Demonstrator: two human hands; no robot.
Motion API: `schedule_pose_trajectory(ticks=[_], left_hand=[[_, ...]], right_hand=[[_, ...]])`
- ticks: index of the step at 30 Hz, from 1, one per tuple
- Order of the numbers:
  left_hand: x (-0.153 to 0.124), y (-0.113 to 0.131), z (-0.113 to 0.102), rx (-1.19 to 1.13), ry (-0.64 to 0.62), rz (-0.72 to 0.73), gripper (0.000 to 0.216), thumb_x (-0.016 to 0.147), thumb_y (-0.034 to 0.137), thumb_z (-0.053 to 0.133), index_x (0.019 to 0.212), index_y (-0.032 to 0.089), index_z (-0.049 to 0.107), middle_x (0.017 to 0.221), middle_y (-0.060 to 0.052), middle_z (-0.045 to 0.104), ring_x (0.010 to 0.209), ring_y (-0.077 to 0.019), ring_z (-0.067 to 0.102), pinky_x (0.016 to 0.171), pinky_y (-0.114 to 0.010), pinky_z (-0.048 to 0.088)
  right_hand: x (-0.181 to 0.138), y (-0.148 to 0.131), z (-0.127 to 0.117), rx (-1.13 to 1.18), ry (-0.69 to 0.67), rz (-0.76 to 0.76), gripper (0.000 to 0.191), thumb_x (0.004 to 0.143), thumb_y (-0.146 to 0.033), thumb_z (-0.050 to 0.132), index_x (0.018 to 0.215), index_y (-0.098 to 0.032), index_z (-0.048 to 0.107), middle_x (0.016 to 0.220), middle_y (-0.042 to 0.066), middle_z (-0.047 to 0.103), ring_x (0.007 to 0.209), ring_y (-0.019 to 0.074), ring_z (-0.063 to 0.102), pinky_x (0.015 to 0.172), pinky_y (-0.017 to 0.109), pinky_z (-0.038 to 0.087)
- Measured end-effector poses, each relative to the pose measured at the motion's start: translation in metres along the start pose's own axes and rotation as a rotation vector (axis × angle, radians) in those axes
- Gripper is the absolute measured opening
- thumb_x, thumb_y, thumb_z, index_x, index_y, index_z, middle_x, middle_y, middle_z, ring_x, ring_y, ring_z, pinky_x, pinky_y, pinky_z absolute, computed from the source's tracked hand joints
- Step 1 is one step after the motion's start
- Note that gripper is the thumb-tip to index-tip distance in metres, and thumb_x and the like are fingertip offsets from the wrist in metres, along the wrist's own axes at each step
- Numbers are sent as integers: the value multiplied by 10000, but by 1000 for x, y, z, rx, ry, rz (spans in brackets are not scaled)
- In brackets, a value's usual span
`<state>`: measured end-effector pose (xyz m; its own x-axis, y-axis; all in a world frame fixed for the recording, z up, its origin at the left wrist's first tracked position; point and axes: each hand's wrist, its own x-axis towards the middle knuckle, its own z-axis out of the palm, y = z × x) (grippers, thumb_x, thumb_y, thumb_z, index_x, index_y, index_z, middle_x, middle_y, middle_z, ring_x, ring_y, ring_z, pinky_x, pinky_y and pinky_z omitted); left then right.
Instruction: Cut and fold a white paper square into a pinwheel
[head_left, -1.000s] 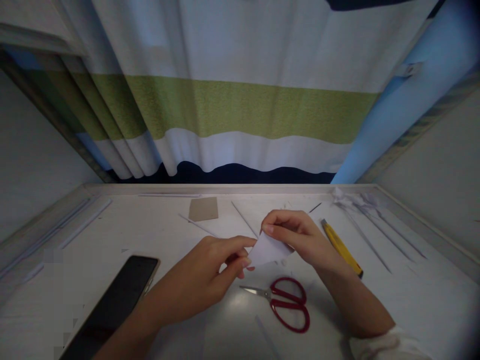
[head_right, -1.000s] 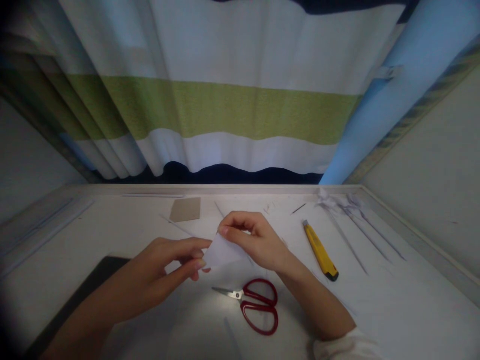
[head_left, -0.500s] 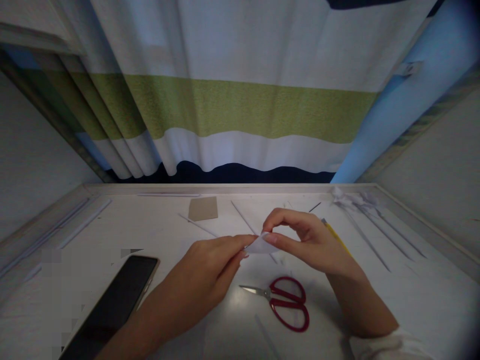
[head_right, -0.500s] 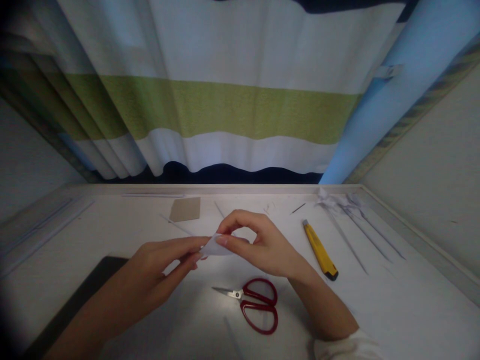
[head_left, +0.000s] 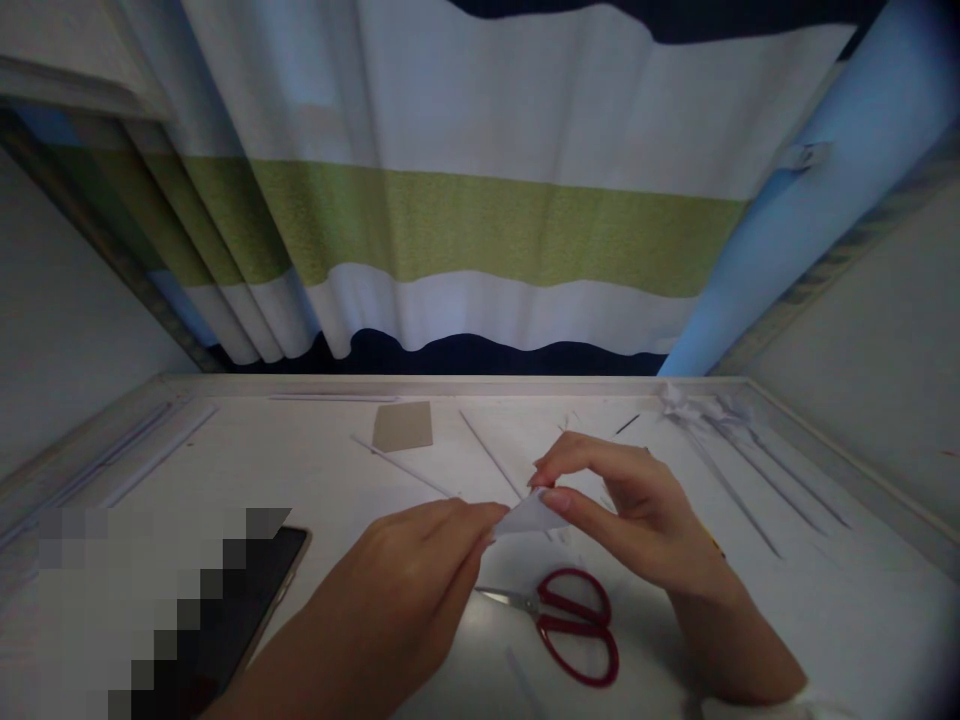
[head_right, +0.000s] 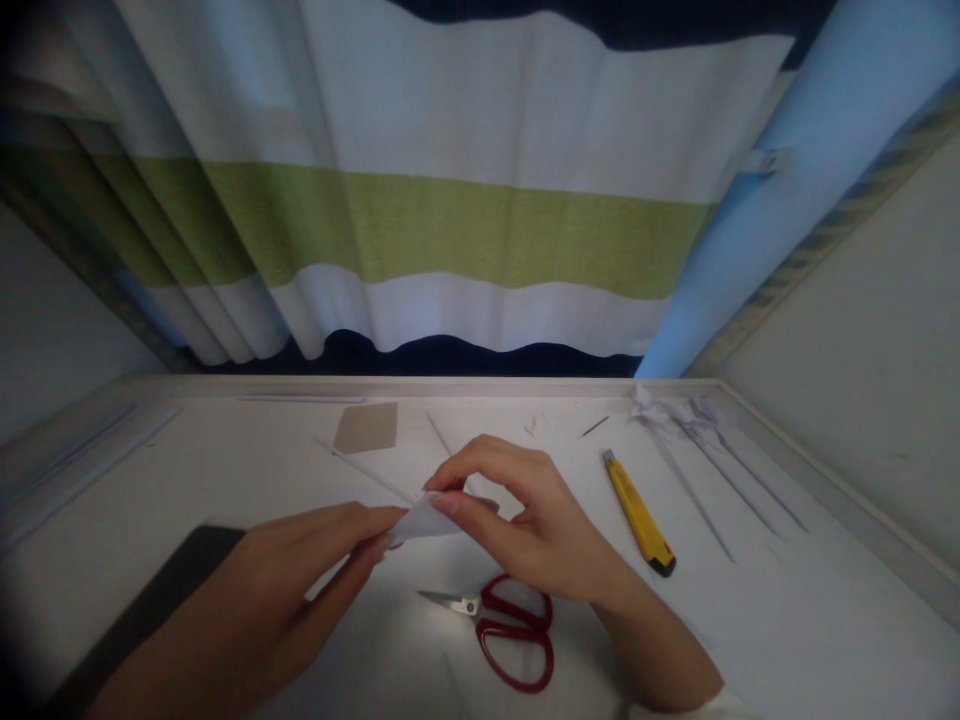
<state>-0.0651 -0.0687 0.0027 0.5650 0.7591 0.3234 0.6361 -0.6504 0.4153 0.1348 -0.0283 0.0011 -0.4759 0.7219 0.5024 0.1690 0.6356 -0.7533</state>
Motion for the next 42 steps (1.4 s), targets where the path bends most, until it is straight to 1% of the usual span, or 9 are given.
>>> schedule_pose_trajectory(ticks=[4,9,14,18,21,25,29,35,42], left_hand=[[1,-1,1,-69,-35,-45,275,835,129,414,1065,268,474,943,45,621,815,-106,580,748,-207,433],[1,-5,-1,-164,-81,-143,268,841,232,432,1093,290,501,1032,33,611,875,-135,572,808,-247,416],[6,-8,-7,-352,-157,-268,247,845,280,424,1068,304,529,851,56,655,727,-102,595,681,-204,452],[10,-9,-9,-442,-128,-350,233,850,307,402,1027,277,551,816,36,639,717,-104,587,598,-187,452],[15,-8,-8,-462,-109,-362,245,854,331,380,922,217,586,760,17,626,690,-114,581,581,-196,441],[24,-8,-2,-585,-149,-331,237,833,323,417,808,163,591,708,9,601,643,-109,564,583,-200,431],[26,-14,4,-770,-188,-384,214,802,299,472,704,136,569,620,21,556,559,-82,522,548,-186,417],[25,-18,7,-906,-224,-448,206,765,304,521,658,130,551,527,40,519,469,-59,474,483,-169,383],[24,-19,7,-897,-255,-444,210,767,315,521,672,129,548,534,39,518,480,-60,474,486,-165,384]], right_hand=[[0,-4,1,-20,-40,50,57,780,-160,525,815,-186,562,747,18,583,700,136,543,633,269,427],[2,0,3,28,21,223,78,793,-218,507,740,-178,549,668,0,539,623,114,502,536,227,392],[6,10,0,182,87,327,101,783,-251,519,714,-178,519,564,-48,451,463,57,389,416,188,298],[7,11,-4,207,91,339,102,775,-249,527,706,-176,518,553,-58,428,449,49,361,396,183,262],[7,10,-3,188,92,332,99,773,-251,528,712,-173,523,571,-50,444,468,56,376,403,187,263],[7,11,2,174,70,300,93,774,-253,526,729,-173,535,603,-36,476,513,69,412,425,190,282],[7,14,6,174,49,313,100,777,-262,522,738,-172,539,603,-36,474,502,66,404,415,186,277],[9,14,8,167,23,345,121,777,-263,518,723,-161,552,574,-40,461,482,63,385,408,187,266],[8,16,7,138,6,330,111,774,-253,525,720,-159,550,565,-45,466,487,64,397,430,190,290]])
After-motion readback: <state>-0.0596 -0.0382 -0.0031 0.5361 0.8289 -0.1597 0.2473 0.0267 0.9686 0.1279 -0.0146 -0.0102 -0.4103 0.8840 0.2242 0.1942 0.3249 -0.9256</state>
